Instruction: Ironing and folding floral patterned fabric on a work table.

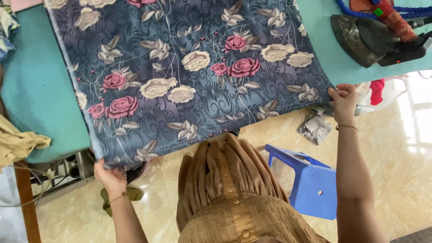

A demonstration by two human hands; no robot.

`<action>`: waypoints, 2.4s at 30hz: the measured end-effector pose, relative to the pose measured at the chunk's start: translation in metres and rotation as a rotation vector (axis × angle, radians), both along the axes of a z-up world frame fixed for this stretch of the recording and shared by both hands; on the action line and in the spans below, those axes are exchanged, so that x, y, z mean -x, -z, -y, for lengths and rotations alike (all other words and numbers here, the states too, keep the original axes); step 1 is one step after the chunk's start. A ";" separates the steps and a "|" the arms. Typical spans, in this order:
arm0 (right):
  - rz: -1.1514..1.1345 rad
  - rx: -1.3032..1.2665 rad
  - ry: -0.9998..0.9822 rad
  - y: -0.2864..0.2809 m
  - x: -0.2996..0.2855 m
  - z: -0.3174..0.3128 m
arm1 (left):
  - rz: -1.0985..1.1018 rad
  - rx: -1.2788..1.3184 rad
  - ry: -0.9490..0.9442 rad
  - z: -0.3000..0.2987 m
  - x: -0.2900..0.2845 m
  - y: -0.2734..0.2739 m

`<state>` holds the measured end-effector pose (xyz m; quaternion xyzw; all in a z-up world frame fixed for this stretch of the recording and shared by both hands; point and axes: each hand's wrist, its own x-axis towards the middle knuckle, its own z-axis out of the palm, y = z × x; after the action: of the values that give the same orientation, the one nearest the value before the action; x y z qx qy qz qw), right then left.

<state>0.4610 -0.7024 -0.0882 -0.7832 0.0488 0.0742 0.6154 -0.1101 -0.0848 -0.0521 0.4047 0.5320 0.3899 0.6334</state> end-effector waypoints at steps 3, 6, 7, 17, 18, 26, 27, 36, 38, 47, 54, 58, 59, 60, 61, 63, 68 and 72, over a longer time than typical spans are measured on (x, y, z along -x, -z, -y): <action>0.147 0.069 -0.086 0.023 -0.008 0.014 | 0.143 0.131 -0.007 0.011 -0.001 -0.006; 0.101 0.247 -0.128 0.007 -0.007 -0.005 | 0.130 0.185 0.013 0.011 0.014 0.030; 0.257 0.491 -0.146 -0.013 -0.003 -0.020 | 0.036 0.154 -0.010 0.013 0.014 0.044; 0.873 0.640 -0.785 -0.078 -0.040 -0.254 | -0.723 -1.162 0.691 0.160 -0.322 -0.039; 0.875 0.637 -0.796 -0.080 -0.050 -0.269 | -0.729 -1.156 0.684 0.169 -0.350 -0.039; 0.992 0.752 -0.701 -0.037 -0.173 -0.311 | -0.821 -1.234 0.844 0.182 -0.451 -0.029; 0.995 0.748 -0.706 -0.034 -0.189 -0.303 | -0.826 -1.232 0.839 0.181 -0.453 -0.032; 0.869 1.242 -0.392 -0.160 -0.200 -0.131 | -0.822 -1.172 0.872 0.213 -0.482 -0.022; 0.593 1.231 -0.411 -0.165 -0.210 -0.079 | -0.694 -1.218 0.943 0.230 -0.491 -0.023; 0.251 0.990 -0.672 -0.163 -0.238 -0.047 | -0.711 -1.286 1.008 0.226 -0.491 -0.037; 0.395 0.991 -0.672 -0.200 -0.173 -0.124 | -0.747 -1.253 1.007 0.202 -0.475 -0.038; 0.470 0.818 -0.767 -0.196 -0.146 -0.209 | -0.741 -1.246 1.035 0.197 -0.478 -0.040; 0.489 0.811 -0.798 -0.192 -0.140 -0.231 | -0.748 -1.234 1.056 0.196 -0.477 -0.040; 0.487 0.809 -0.789 -0.180 -0.139 -0.250 | -0.745 -1.241 1.061 0.193 -0.475 -0.038; 0.486 0.760 -0.801 -0.168 -0.139 -0.270 | -0.758 -1.234 1.087 0.191 -0.474 -0.036; 0.486 0.714 -0.805 -0.148 -0.142 -0.300 | -0.764 -1.233 1.115 0.189 -0.477 -0.037; 0.544 0.788 -0.626 -0.112 -0.142 -0.344 | -0.700 -1.214 1.129 0.182 -0.474 -0.038; 0.429 0.811 -0.501 -0.111 -0.182 -0.370 | -0.741 -1.168 1.194 0.178 -0.476 -0.046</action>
<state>0.6433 -0.3327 0.0224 -0.9439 -0.2425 0.0319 0.2221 0.3660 -0.2631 -0.0057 0.9682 0.1214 0.0498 0.2130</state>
